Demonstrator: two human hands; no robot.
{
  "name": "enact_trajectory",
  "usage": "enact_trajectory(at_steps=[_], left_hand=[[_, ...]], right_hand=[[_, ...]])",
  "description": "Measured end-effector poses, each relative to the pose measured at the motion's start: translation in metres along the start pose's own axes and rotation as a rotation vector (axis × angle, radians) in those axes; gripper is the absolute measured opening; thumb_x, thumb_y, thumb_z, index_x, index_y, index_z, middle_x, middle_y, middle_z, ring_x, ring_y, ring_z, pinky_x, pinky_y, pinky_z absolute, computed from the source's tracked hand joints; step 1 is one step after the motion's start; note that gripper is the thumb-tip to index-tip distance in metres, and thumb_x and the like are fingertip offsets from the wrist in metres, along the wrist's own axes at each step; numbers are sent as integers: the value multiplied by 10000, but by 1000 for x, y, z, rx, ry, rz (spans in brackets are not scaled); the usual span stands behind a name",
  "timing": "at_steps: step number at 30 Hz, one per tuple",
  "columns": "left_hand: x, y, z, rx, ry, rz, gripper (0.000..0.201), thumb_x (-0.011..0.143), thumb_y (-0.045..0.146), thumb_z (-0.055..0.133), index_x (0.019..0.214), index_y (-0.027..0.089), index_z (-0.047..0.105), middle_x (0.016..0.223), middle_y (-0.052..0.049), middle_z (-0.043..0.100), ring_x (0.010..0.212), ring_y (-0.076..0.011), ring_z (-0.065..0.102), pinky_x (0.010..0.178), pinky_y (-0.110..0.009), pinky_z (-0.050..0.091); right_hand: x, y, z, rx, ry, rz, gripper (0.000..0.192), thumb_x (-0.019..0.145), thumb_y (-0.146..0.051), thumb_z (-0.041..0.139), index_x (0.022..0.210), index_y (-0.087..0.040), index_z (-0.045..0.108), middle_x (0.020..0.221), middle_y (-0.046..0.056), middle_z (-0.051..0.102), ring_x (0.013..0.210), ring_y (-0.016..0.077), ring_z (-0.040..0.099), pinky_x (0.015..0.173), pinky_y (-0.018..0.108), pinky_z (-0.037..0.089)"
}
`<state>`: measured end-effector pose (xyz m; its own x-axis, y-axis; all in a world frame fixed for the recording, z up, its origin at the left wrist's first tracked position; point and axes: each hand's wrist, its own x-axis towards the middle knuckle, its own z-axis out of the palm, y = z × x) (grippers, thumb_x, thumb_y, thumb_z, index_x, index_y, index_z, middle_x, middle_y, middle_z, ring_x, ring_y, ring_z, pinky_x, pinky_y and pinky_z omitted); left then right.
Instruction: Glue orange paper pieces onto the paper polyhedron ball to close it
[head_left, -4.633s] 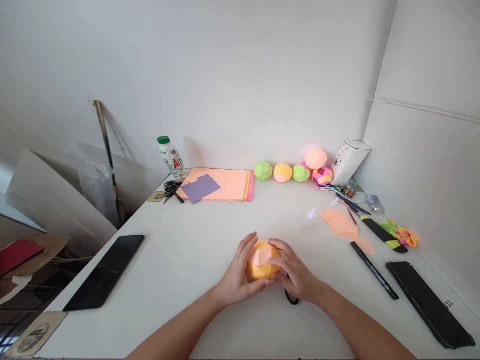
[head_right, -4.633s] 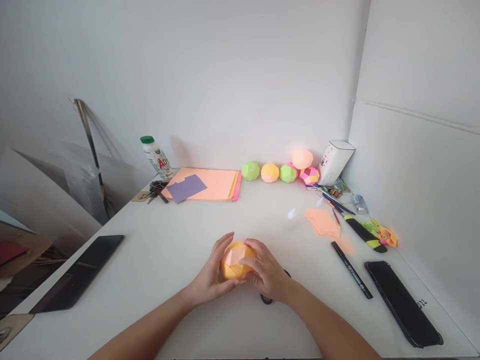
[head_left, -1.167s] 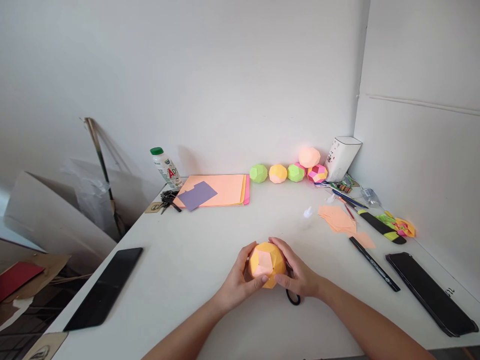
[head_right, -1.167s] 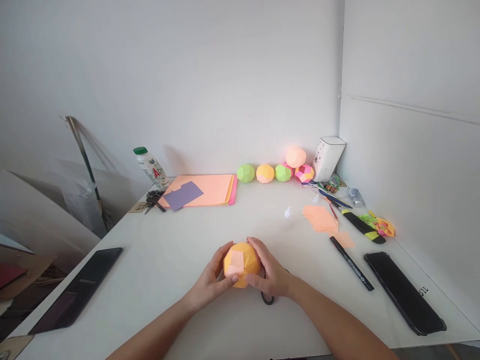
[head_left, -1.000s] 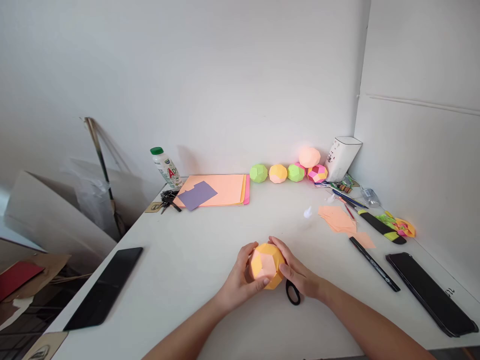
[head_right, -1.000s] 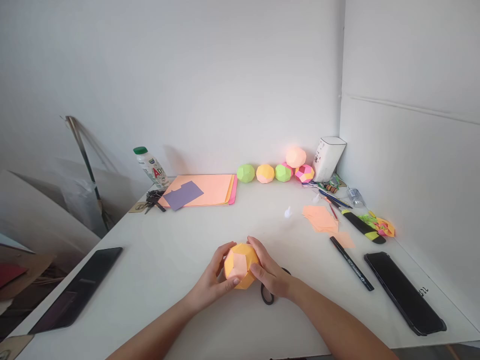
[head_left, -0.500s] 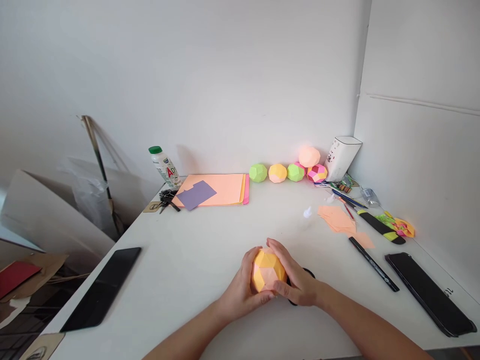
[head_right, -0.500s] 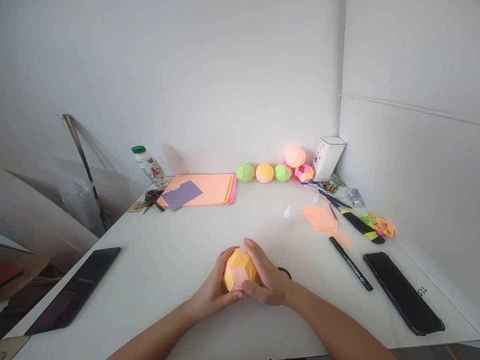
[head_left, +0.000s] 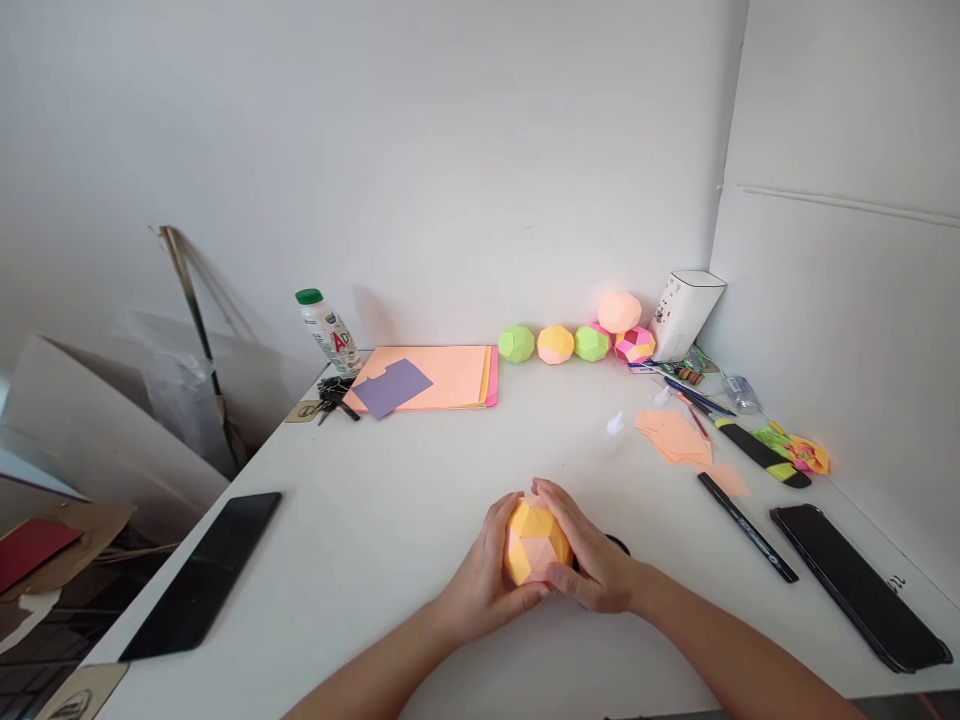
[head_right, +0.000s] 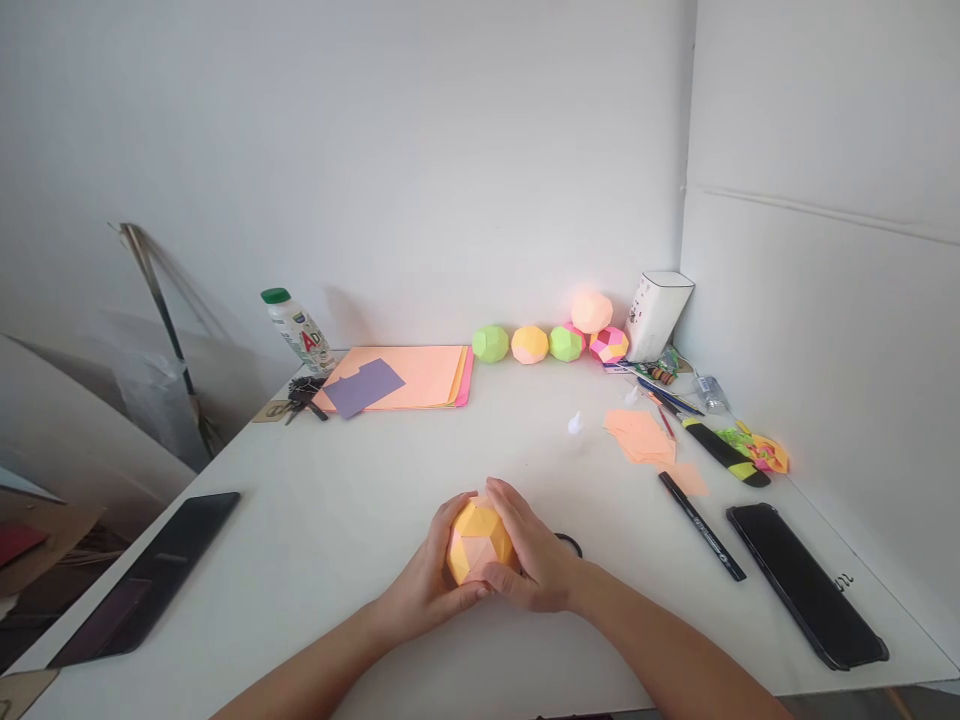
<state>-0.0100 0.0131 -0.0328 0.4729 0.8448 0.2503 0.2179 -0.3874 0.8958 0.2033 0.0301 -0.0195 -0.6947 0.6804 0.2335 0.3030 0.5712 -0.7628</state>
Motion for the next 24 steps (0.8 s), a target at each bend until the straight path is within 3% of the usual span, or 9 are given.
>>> enact_trajectory(at_steps=[9,24], left_hand=[[2,8,-2,11,96,-21,769,786,662,585,1381,248,330,1370,-150,397,1231,-335,459,947,-492,491],[3,10,-3,-6,72,8,723,814,650,556,1371,252,323,1329,-148,403,1192,-324,471,942,-505,490]], right_hand=[[5,-12,-3,45,6,53,705,953,-520,357,1500,-183,66,1531,171,200,1405,336,241,1129,523,288],[7,-12,-2,-17,26,-26,683,964,-574,244,1496,-188,59,1495,177,258,1367,329,305,1105,504,336]])
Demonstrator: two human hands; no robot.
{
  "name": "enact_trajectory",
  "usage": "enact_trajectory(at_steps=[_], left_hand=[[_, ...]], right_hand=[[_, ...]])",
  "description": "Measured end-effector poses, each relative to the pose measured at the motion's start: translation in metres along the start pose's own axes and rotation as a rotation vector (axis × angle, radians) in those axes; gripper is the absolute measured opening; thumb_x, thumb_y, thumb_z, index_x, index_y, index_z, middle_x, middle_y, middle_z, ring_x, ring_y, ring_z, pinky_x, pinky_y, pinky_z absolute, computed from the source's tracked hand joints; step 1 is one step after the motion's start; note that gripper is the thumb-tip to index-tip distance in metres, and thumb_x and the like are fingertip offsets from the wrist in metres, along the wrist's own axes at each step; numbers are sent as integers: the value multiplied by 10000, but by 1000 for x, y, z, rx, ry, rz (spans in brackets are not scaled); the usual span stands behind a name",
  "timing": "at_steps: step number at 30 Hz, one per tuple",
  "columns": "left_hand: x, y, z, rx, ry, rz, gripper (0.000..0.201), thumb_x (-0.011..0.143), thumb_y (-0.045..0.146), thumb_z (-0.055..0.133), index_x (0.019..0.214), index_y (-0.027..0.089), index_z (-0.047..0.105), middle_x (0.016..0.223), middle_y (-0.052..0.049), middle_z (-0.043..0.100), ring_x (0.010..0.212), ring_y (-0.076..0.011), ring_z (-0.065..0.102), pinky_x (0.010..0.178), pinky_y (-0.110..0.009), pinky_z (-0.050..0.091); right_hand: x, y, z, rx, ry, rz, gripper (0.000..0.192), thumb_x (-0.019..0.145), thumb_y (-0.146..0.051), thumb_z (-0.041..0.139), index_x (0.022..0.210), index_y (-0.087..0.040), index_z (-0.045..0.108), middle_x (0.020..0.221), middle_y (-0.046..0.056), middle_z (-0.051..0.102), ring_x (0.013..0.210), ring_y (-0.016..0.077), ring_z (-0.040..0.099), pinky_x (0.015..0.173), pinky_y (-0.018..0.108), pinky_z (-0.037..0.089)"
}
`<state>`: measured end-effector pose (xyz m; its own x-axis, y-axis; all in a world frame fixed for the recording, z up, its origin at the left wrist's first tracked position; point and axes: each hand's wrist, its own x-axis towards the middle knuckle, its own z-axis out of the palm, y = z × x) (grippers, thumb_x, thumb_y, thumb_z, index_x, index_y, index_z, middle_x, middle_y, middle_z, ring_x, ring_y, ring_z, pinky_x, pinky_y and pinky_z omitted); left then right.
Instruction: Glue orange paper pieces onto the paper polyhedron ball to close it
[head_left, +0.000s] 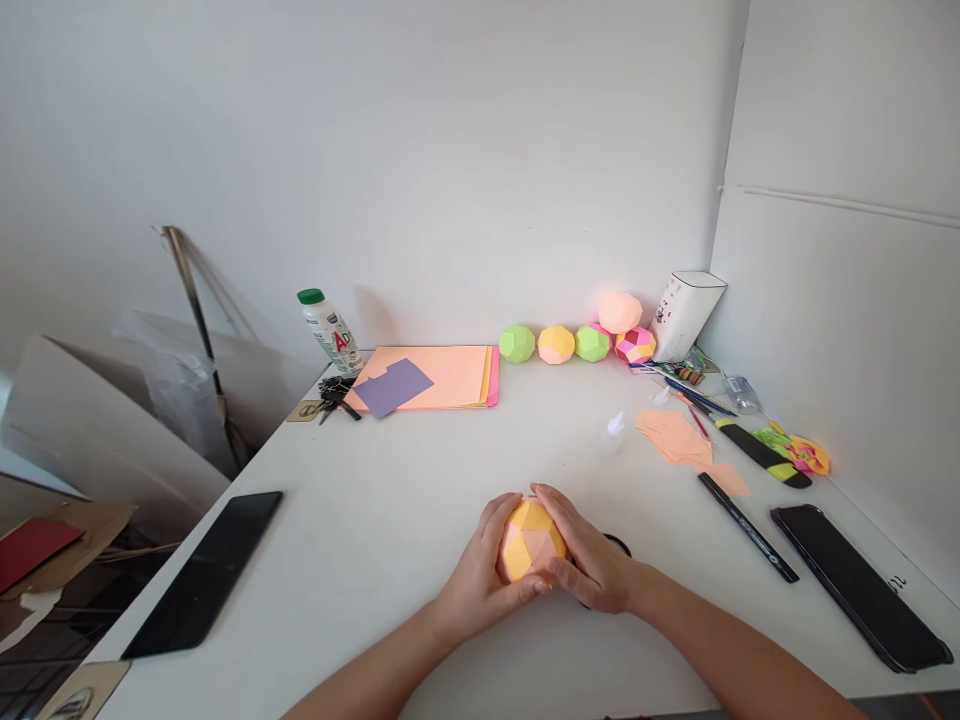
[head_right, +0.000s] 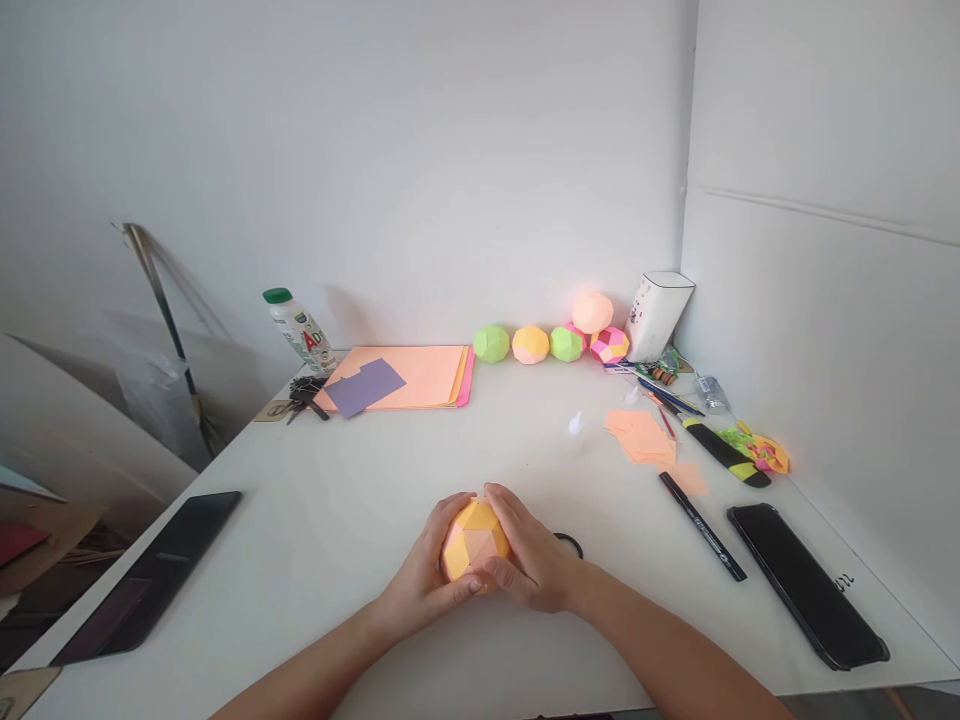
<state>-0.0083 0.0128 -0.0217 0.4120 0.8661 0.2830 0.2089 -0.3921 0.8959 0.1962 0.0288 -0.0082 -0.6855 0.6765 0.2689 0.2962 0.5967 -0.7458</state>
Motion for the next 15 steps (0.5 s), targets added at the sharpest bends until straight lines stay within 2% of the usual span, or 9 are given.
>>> enact_trajectory(at_steps=[5,11,15], left_hand=[[1,2,0,-1,-6,15,703,823,642,550,1369,266,315,1321,-135,405,1181,-307,469,940,-494,489],[1,0,0,16,5,35,705,820,644,551,1374,276,316,1320,-133,417,1179,-309,473,931,-489,493],[-2,-5,0,11,-1,53,744,823,646,546,1405,267,280,1371,-144,368,1251,-327,414,995,-517,444]], right_hand=[[0,1,1,-30,7,-39,686,978,-550,219,1497,-155,6,1502,206,230,1372,316,303,1097,504,348],[-1,3,3,-51,3,-43,667,985,-530,210,1499,-173,-20,1509,199,211,1393,316,270,1112,514,327],[-2,3,3,-52,5,-44,676,983,-537,215,1501,-177,-28,1514,197,199,1388,305,283,1108,503,339]])
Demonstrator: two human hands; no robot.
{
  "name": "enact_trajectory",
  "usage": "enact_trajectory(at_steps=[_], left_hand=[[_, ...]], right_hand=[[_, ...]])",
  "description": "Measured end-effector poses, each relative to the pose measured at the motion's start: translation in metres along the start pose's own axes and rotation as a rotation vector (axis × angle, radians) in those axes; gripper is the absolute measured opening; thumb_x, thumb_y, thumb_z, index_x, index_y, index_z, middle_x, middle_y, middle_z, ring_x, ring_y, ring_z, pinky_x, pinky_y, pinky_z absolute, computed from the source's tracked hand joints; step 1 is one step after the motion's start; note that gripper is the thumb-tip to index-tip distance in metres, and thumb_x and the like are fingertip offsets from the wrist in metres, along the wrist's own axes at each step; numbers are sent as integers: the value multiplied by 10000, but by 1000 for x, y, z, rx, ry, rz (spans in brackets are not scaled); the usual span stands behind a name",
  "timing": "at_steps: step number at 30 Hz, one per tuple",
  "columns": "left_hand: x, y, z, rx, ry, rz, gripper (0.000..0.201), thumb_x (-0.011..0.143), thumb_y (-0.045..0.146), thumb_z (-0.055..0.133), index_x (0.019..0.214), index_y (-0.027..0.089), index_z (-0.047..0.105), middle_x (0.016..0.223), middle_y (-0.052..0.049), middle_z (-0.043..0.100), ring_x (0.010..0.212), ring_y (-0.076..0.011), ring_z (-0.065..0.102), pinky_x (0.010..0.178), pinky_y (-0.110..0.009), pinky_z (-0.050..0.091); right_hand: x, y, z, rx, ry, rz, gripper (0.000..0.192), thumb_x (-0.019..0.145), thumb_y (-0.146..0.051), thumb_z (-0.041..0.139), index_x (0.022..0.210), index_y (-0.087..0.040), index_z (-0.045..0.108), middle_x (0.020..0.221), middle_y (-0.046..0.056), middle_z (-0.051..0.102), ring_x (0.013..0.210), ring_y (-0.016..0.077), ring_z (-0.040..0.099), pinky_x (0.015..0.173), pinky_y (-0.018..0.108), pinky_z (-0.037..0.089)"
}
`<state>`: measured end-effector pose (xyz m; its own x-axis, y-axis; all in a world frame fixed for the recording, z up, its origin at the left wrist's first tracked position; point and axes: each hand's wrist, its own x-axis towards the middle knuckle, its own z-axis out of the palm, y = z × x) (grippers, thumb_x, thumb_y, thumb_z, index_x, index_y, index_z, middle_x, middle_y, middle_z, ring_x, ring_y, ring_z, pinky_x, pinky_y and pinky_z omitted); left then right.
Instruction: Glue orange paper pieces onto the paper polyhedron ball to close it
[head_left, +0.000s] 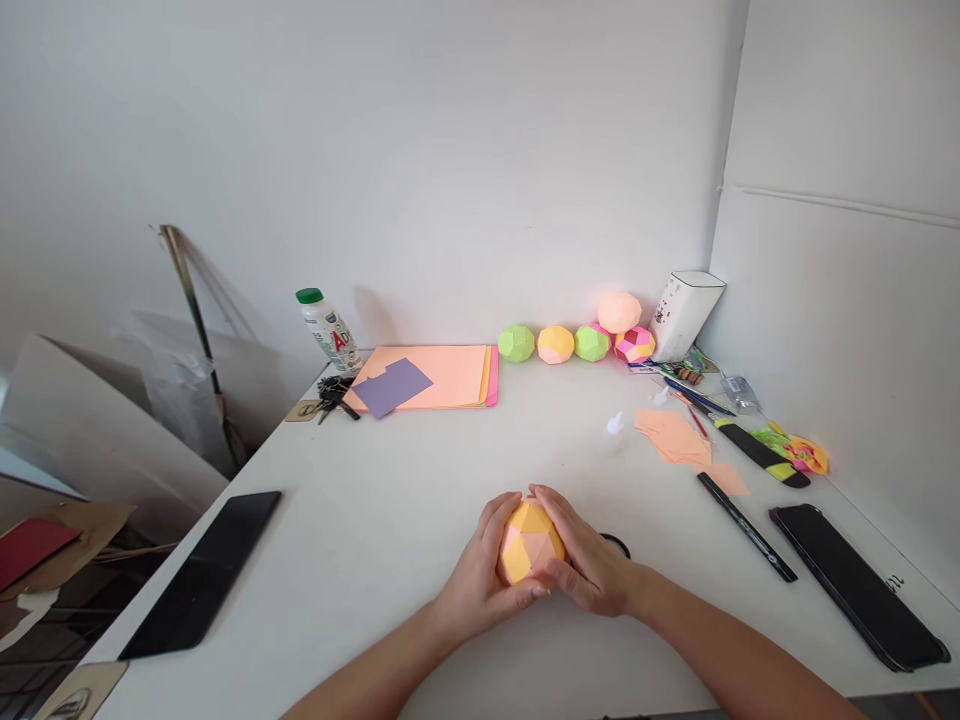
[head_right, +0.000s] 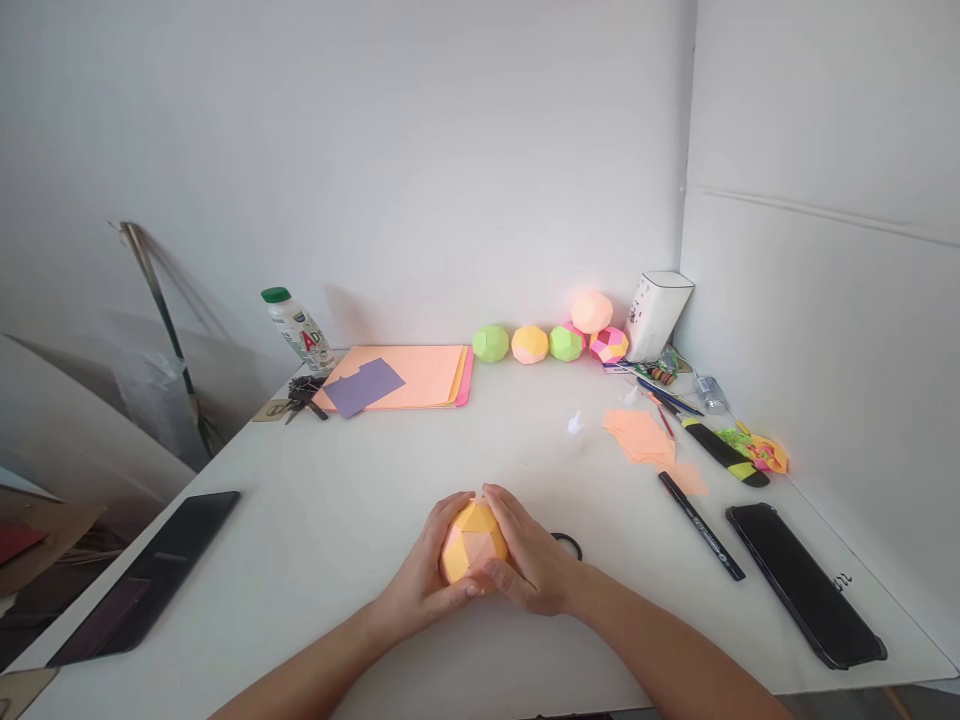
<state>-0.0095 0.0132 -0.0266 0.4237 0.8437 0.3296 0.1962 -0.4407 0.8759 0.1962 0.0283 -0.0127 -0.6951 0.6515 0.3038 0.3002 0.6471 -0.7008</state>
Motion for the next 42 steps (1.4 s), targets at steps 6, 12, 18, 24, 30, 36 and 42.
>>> enact_trajectory(at_steps=[6,12,18,24,30,36,42], left_hand=[[-2,1,0,-43,-14,-36,581,928,526,448,1424,287,261,1407,-130,345,1280,-311,390,1041,-525,396],[-2,1,0,-59,12,-61,553,923,499,474,1401,291,288,1377,-125,383,1251,-307,427,1020,-531,418],[-3,1,1,46,84,-15,617,902,418,556,1414,288,236,1434,-140,259,1367,-322,262,1045,-542,397],[-3,0,1,171,60,150,418,962,277,451,1351,284,296,1415,-136,245,1329,-274,301,1009,-494,440],[-4,-3,0,239,38,158,405,958,274,459,1339,263,323,1409,-147,245,1277,-272,349,994,-483,455],[-2,1,-2,257,21,158,405,955,282,456,1331,283,307,1392,-148,259,1260,-284,369,975,-505,461],[0,0,-1,295,15,227,519,924,339,510,1371,283,254,1402,-166,240,1276,-320,365,964,-519,460]], right_hand=[[1,-1,0,-12,27,-25,668,984,-532,209,1502,-166,-1,1504,195,240,1396,302,279,1098,494,362],[-1,2,2,-79,70,-34,655,992,-509,222,1512,-165,18,1521,196,250,1397,295,298,1090,494,382],[-4,8,3,-147,140,23,605,996,-455,302,1508,-180,133,1504,182,328,1395,291,332,1093,484,398],[-3,12,6,-156,203,48,582,990,-478,307,1485,-186,217,1461,178,394,1362,290,386,1082,478,418],[-5,13,7,-146,195,54,579,990,-476,313,1482,-185,217,1466,177,382,1372,283,368,1092,473,410],[-4,10,5,-133,188,58,578,988,-480,319,1477,-185,227,1469,179,374,1370,292,371,1089,482,414],[-4,9,4,-123,174,59,572,986,-481,327,1473,-194,239,1470,171,370,1374,290,361,1095,481,407]])
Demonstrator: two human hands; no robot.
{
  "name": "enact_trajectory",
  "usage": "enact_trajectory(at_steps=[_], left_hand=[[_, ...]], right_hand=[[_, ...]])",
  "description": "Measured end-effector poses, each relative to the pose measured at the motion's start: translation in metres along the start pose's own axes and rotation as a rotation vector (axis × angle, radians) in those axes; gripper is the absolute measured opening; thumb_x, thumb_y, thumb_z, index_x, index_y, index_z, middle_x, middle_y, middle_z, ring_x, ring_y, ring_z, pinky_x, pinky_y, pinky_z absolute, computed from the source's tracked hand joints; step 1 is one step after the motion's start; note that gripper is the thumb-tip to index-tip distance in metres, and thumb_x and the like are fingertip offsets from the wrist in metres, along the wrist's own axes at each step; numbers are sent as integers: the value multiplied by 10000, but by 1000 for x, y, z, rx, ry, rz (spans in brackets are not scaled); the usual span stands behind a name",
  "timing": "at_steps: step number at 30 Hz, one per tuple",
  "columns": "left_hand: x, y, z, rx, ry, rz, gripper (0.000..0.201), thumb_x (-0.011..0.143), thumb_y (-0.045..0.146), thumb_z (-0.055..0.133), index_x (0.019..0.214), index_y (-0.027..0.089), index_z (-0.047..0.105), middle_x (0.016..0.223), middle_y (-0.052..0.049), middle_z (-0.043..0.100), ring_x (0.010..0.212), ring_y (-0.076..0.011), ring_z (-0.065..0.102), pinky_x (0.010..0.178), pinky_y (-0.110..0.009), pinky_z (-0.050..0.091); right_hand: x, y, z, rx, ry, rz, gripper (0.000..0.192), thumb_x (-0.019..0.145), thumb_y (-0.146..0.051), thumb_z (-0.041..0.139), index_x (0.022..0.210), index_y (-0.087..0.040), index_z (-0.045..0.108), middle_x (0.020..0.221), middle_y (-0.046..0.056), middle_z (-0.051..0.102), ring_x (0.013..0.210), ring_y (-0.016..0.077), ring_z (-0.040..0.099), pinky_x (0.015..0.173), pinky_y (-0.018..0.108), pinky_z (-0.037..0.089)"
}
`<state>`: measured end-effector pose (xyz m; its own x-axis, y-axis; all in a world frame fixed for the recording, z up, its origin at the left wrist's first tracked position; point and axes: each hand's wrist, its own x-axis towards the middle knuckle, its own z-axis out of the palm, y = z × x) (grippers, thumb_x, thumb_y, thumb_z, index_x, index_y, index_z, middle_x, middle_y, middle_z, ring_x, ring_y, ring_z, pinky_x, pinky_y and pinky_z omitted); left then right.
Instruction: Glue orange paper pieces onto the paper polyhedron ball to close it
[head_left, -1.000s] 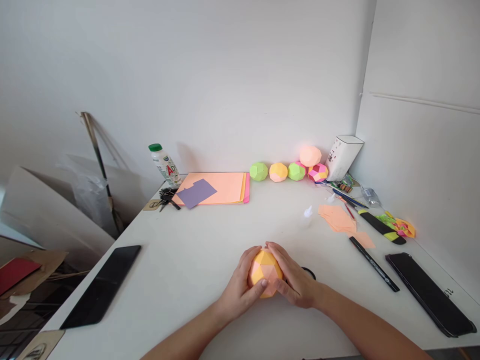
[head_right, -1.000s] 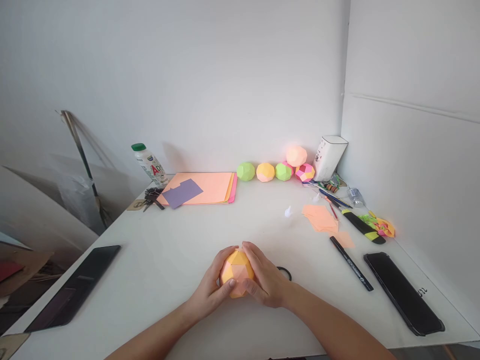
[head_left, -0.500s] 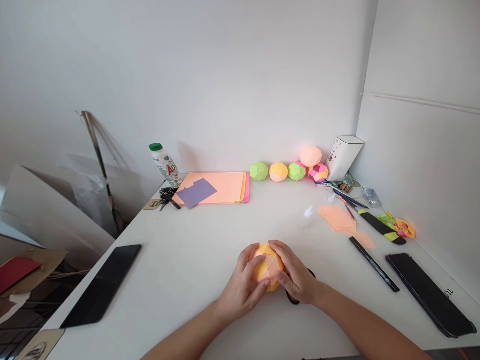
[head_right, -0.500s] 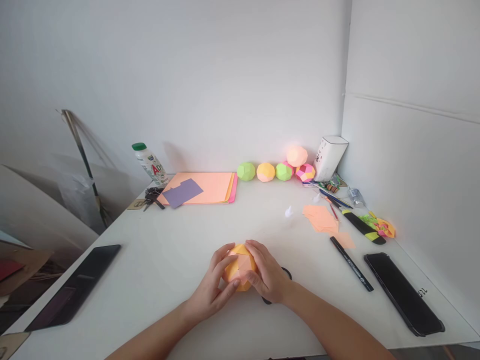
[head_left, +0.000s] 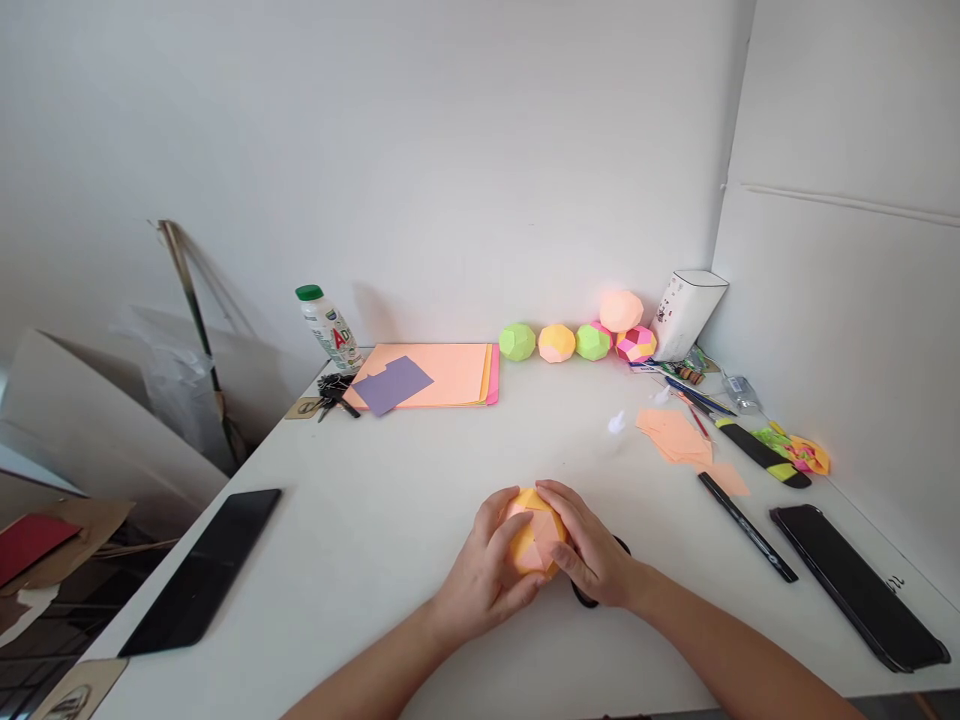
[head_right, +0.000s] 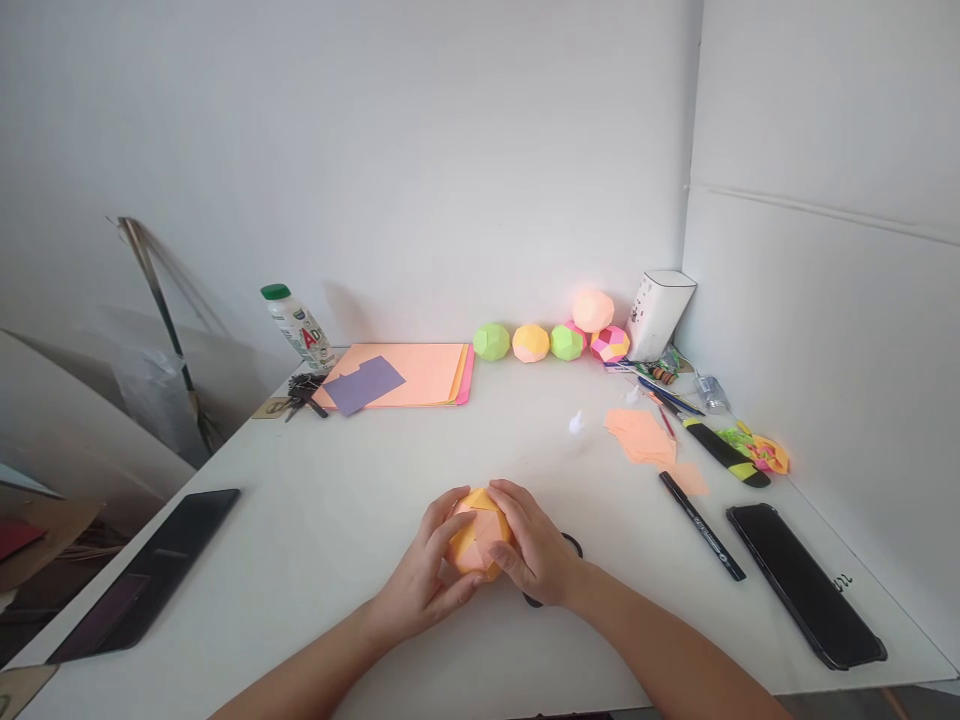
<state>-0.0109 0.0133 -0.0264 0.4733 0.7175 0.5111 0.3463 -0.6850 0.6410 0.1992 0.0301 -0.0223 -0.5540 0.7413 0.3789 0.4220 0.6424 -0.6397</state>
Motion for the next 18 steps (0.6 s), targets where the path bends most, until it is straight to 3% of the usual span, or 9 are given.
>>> enact_trajectory(at_steps=[9,18], left_hand=[[1,2,-1,66,-29,-43,594,839,274,601,1348,269,295,1403,-171,266,1273,-334,385,938,-492,486],[0,1,-1,-56,-13,-67,574,894,323,558,1373,306,241,1400,-158,236,1295,-332,338,955,-516,461]], right_hand=[[0,1,1,14,-13,-8,592,987,-503,298,1481,-190,202,1468,182,357,1379,287,346,1100,492,395],[0,3,1,23,-42,-46,699,966,-567,283,1510,-181,73,1511,199,287,1397,310,311,1100,512,372]])
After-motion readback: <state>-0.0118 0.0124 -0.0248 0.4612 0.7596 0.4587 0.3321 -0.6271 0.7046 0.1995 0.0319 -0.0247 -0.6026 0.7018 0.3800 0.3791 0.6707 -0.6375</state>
